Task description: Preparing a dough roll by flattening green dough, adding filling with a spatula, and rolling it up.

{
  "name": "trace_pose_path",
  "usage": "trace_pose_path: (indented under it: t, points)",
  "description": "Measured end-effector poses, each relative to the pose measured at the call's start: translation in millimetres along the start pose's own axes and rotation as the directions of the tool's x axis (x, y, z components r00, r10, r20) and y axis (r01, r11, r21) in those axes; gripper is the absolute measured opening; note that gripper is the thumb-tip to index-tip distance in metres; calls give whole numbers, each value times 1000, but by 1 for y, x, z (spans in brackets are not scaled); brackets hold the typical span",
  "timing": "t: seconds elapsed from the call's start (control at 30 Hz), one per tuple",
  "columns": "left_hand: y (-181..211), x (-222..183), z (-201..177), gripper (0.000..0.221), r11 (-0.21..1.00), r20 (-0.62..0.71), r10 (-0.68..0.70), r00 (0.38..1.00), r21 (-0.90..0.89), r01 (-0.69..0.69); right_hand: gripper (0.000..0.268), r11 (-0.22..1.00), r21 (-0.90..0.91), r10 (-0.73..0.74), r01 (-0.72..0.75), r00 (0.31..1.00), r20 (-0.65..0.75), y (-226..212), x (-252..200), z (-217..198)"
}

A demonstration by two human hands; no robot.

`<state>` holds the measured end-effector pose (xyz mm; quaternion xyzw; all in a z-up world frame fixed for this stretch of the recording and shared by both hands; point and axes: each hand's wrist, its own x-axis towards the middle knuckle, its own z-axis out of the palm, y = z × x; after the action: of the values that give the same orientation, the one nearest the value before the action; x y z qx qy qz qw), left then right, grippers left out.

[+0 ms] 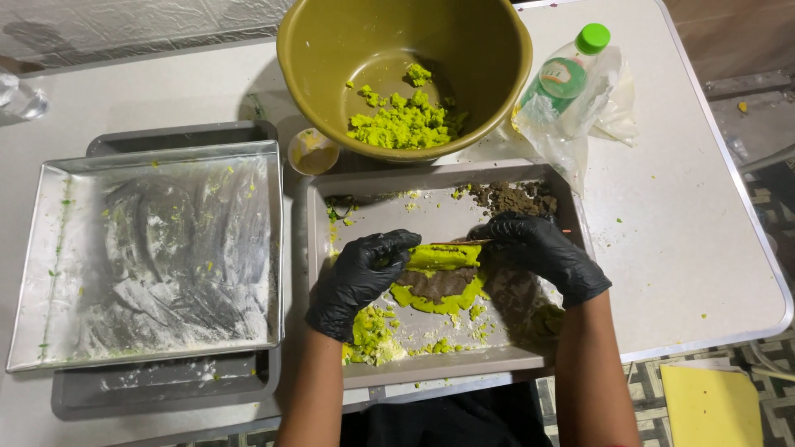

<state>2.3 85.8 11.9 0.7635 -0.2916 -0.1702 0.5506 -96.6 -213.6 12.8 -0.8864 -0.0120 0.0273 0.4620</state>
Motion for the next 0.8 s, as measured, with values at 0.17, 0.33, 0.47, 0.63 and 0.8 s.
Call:
trace_pose_path:
  t: [0.17,0.33,0.47,0.63,0.8]
  points:
    - [25,-11,-19,43,961,131,-113,985,-237,141,42,988,122,98,-99,995,14,-54,-5,-8]
    - [33,-16,-20,46,913,164,-216,962,-314,259,44,994,15,109,-109,994,24,-56,-4,-8]
    - [41,-12,-17,39,918,154,-288,945,-237,318,52,985,134,97,-105,993,67,-58,-5,-11]
    - [52,-9,-20,37,930,146,-298,943,-178,321,47,981,152,116,-123,992,52,-47,-6,-4]
    - [41,-7,-15,32,931,123,-258,958,-234,280,48,979,185,75,-80,997,33,-53,-6,-5]
